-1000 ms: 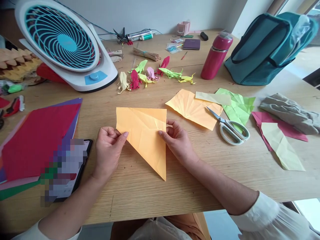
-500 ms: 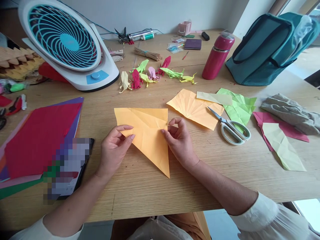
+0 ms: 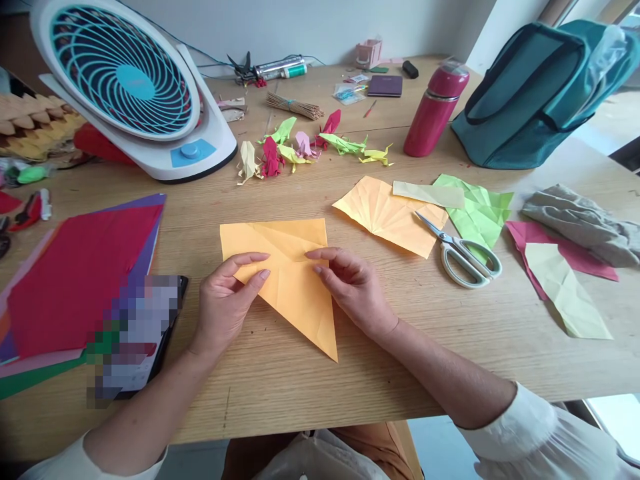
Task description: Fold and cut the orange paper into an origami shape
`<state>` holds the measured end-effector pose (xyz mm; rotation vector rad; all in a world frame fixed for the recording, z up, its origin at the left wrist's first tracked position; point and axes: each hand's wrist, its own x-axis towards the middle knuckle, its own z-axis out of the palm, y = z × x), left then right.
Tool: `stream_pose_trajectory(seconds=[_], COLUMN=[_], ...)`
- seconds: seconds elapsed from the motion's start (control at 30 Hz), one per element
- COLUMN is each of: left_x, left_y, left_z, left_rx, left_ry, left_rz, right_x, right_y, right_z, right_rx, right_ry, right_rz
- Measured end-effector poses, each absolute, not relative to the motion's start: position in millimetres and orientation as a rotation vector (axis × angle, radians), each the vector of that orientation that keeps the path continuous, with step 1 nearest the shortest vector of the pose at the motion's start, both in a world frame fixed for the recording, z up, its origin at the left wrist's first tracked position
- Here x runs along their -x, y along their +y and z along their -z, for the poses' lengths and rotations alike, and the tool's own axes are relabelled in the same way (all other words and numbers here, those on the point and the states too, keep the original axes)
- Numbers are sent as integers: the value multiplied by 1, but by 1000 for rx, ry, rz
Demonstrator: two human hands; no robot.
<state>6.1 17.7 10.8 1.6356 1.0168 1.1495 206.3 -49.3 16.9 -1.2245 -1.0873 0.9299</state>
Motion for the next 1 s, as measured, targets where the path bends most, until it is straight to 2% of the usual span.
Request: stream_pose_trajectory(seconds=[0.27,0.53,1.0], left_x=[-5,-1,6], left_y=[16,13,16], left_z=[-14,-16,-37], left_rx=[-1596,-1597,-1581], left_ry=[1055,1050,1015], left_rz=[-1104,-1106,-1162], right_x=[-208,-213,-225], right_y=[-51,-52,-59], right_z=[-11,-12,-29], right_rx=[1200,1335,1370], right_ry=[-1054,-1169,-1184], right_rz=[-1108,-898,-764])
